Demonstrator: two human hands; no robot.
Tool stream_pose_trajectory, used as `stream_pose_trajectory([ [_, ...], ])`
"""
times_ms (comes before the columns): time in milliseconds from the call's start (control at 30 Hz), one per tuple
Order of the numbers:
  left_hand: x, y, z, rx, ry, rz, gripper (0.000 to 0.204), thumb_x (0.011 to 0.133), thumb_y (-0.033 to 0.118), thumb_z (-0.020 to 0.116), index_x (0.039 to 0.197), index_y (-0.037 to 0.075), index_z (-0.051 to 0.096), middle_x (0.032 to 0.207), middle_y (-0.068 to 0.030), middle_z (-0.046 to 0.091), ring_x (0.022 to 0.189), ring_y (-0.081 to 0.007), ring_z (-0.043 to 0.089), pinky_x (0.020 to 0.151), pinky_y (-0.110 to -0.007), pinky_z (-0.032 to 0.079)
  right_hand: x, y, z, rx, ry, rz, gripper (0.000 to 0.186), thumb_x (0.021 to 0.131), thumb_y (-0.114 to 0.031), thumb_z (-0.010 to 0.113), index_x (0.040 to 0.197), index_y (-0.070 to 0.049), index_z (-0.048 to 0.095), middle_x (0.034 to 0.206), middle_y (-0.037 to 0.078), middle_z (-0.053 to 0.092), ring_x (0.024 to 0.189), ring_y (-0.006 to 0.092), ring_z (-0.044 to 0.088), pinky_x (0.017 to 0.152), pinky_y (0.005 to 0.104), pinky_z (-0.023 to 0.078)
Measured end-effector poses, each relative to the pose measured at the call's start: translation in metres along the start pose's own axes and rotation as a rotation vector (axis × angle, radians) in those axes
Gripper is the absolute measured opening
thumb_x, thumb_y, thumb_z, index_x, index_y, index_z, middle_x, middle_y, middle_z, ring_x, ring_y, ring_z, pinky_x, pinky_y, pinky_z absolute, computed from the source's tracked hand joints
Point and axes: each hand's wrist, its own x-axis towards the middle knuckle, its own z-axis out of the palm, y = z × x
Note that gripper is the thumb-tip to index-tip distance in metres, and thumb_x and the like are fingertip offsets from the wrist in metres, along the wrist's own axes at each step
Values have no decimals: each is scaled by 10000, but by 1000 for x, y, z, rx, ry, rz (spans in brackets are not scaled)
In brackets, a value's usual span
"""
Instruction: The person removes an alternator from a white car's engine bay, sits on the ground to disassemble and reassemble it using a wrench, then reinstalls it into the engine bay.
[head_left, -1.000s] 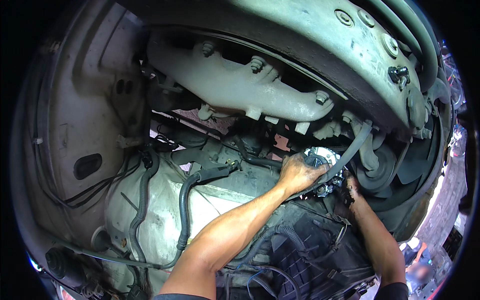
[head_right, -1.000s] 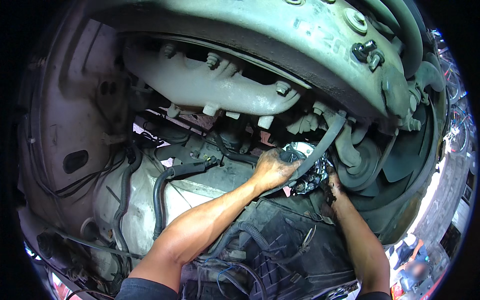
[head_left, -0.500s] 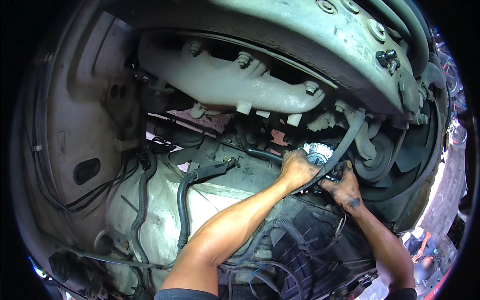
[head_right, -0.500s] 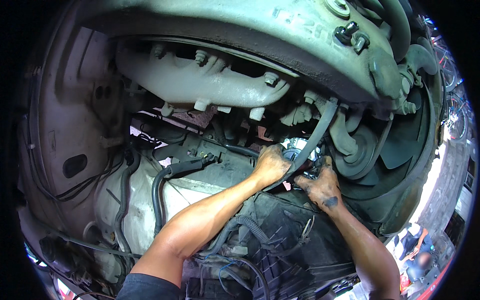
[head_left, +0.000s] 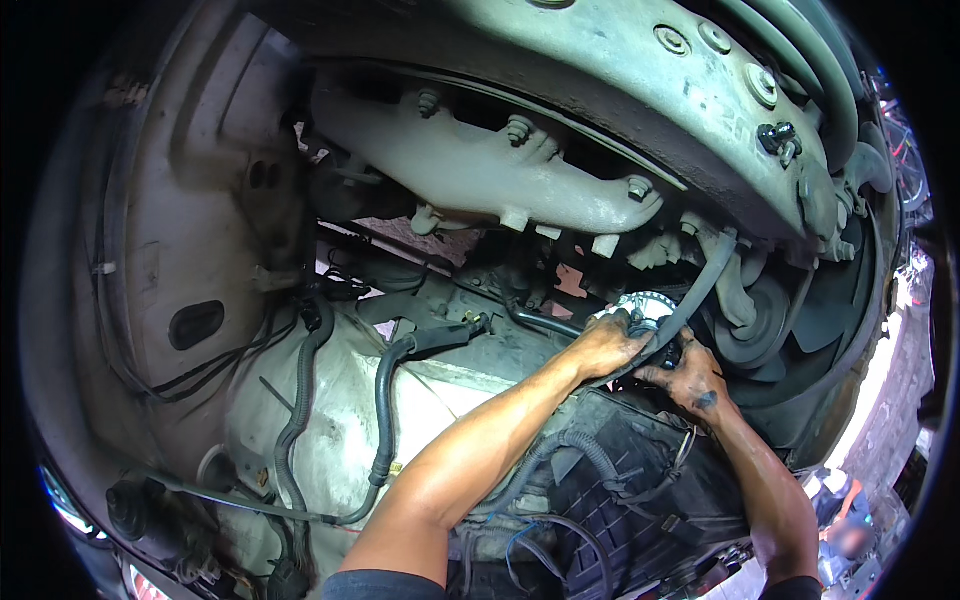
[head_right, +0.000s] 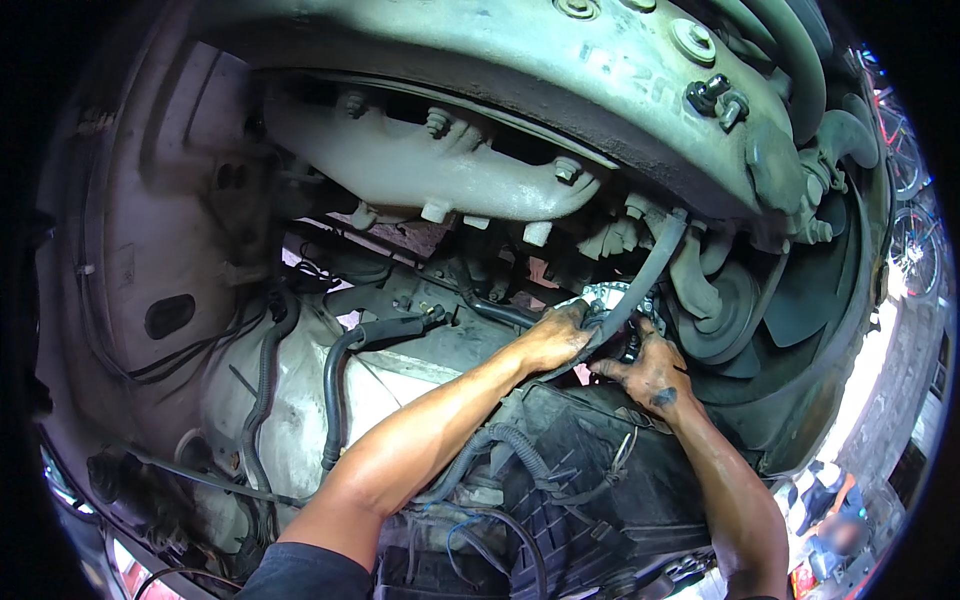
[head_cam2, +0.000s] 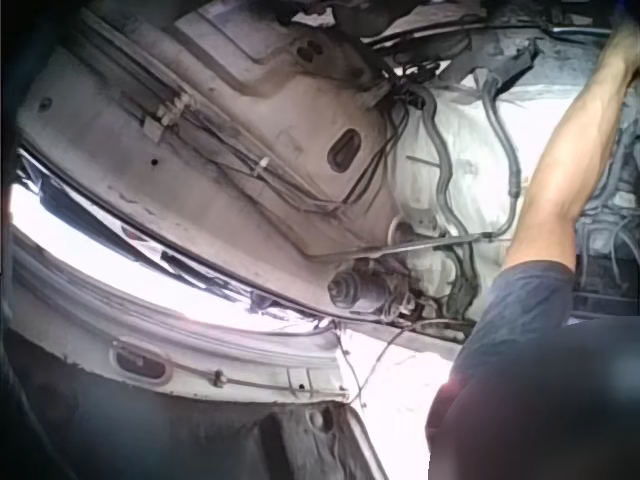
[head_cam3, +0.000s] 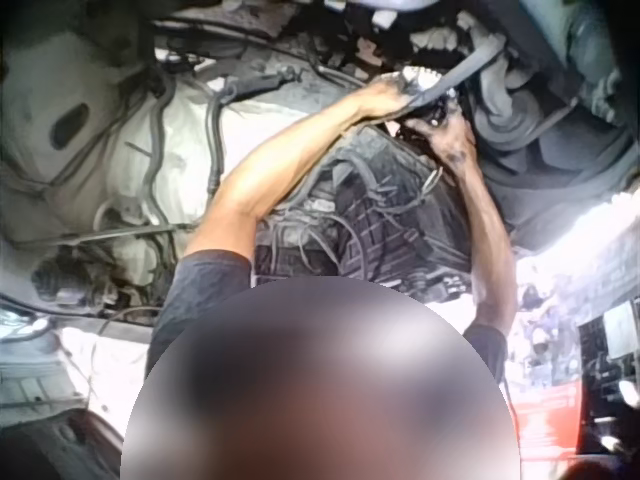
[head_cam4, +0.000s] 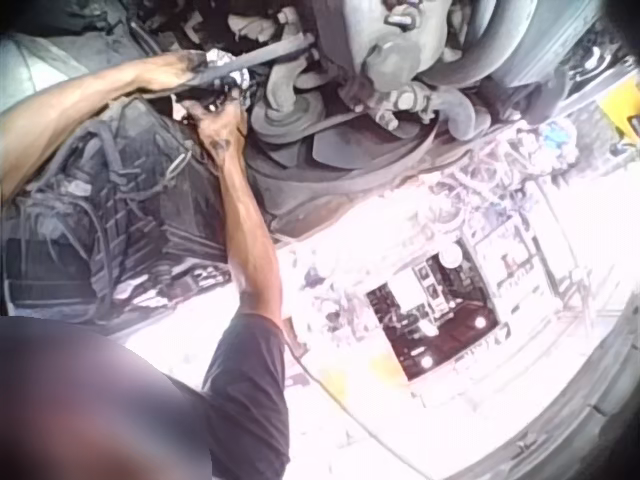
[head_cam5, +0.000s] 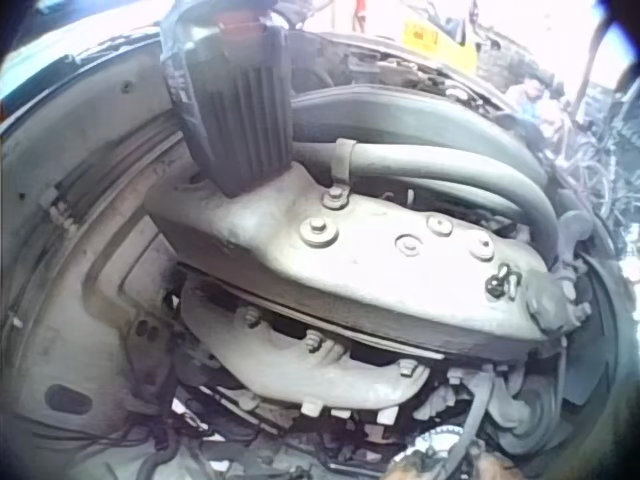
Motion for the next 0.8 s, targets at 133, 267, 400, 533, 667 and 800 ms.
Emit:
stream_pose_trajectory([
  [133, -9, 9, -11, 22, 132, 8, 542, 976, 415, 607, 1168, -89, 654, 1118, -338, 673, 1076, -469, 652, 925, -482, 514, 6, 9, -3, 86, -31, -38, 901, 784, -444, 854, 1440, 56, 492, 1406, 261, 587, 1329, 382, 548, 1128, 411, 413],
  [267, -38, 4, -46, 183, 713, -81, 390, 883, 332, 749, 959, -43, 676, 935, -280, 678, 920, -436, 649, 826, -492, 515, 11, 17, -3, -82, 16, 91, 987, 814, -587, 786, 1487, 50, 447, 1449, 263, 551, 1363, 374, 525, 1146, 434, 407],
  [400, -54, -20, -72, 448, 964, -159, 343, 891, 140, 617, 1088, -140, 635, 1086, -323, 657, 1000, -476, 622, 884, -546, 475, 13, 20, -4, 97, -43, 63, 977, 803, -541, 819, 1473, 69, 454, 1438, 260, 559, 1334, 344, 552, 1139, 409, 414],
  [533, -38, -43, -66, 499, 755, -106, 165, 847, 116, 607, 801, -40, 635, 830, -275, 633, 859, -470, 608, 818, -550, 472, 15, 26, -5, 225, -78, -15, 936, 809, -464, 842, 1454, 96, 458, 1391, 266, 591, 1300, 325, 576, 1127, 389, 422],
  [667, -21, -51, -56, 525, 653, -39, 135, 713, 46, 637, 816, -30, 677, 833, -273, 661, 851, -459, 626, 809, -551, 503, 15, 36, -5, 296, -131, -77, 884, 850, -407, 820, 1450, 122, 444, 1375, 274, 599, 1286, 329, 581, 1118, 376, 423],
  [800, -15, -52, -46, 474, 504, -111, 323, 733, 39, 624, 1030, -71, 684, 1093, -327, 652, 1029, -477, 629, 982, -516, 494, 14, 40, -7, 257, -98, -87, 755, 904, -258, 781, 1446, 138, 437, 1369, 242, 604, 1261, 289, 584, 1106, 358, 423],
])
